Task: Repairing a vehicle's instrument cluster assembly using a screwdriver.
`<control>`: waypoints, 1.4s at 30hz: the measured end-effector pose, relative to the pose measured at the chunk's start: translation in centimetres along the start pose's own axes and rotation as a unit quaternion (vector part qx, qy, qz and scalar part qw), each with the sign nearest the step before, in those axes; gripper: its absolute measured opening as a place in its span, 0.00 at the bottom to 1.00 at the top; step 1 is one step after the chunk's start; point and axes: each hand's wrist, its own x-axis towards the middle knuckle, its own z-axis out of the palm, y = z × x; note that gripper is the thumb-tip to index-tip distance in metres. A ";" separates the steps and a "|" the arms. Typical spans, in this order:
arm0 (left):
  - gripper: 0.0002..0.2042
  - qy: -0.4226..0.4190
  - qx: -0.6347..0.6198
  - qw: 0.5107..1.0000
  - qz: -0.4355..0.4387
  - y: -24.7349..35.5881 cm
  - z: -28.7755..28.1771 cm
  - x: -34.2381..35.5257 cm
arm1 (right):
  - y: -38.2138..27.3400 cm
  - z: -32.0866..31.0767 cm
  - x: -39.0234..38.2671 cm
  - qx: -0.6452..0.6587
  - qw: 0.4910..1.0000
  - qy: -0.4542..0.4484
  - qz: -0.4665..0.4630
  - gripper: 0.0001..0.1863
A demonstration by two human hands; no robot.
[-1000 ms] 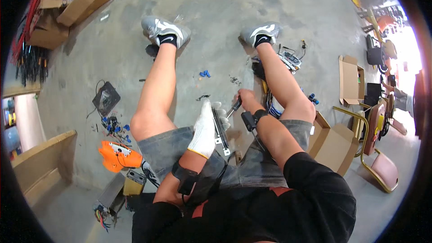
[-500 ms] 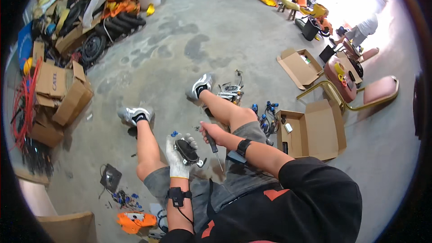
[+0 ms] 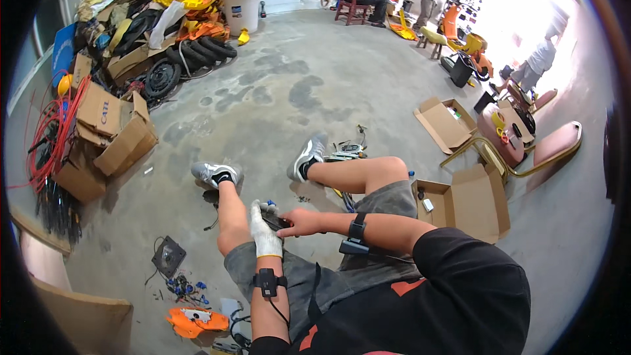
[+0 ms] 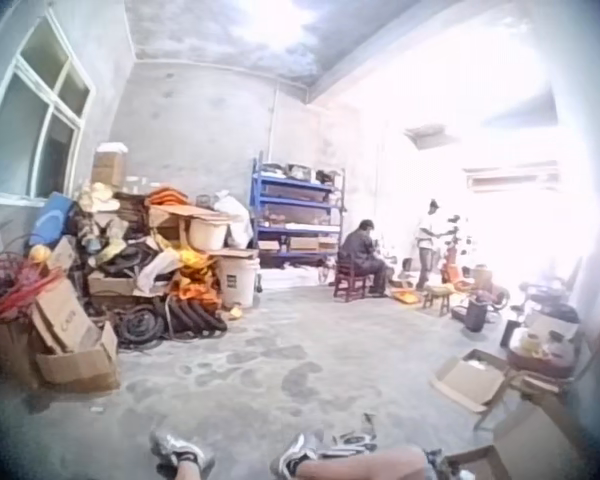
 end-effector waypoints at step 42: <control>0.26 -0.230 0.386 0.892 0.045 2.9 4.6 -6.3 | -4.1 -6.1 -3.5 0.197 0.979 0.008 0.046 0.22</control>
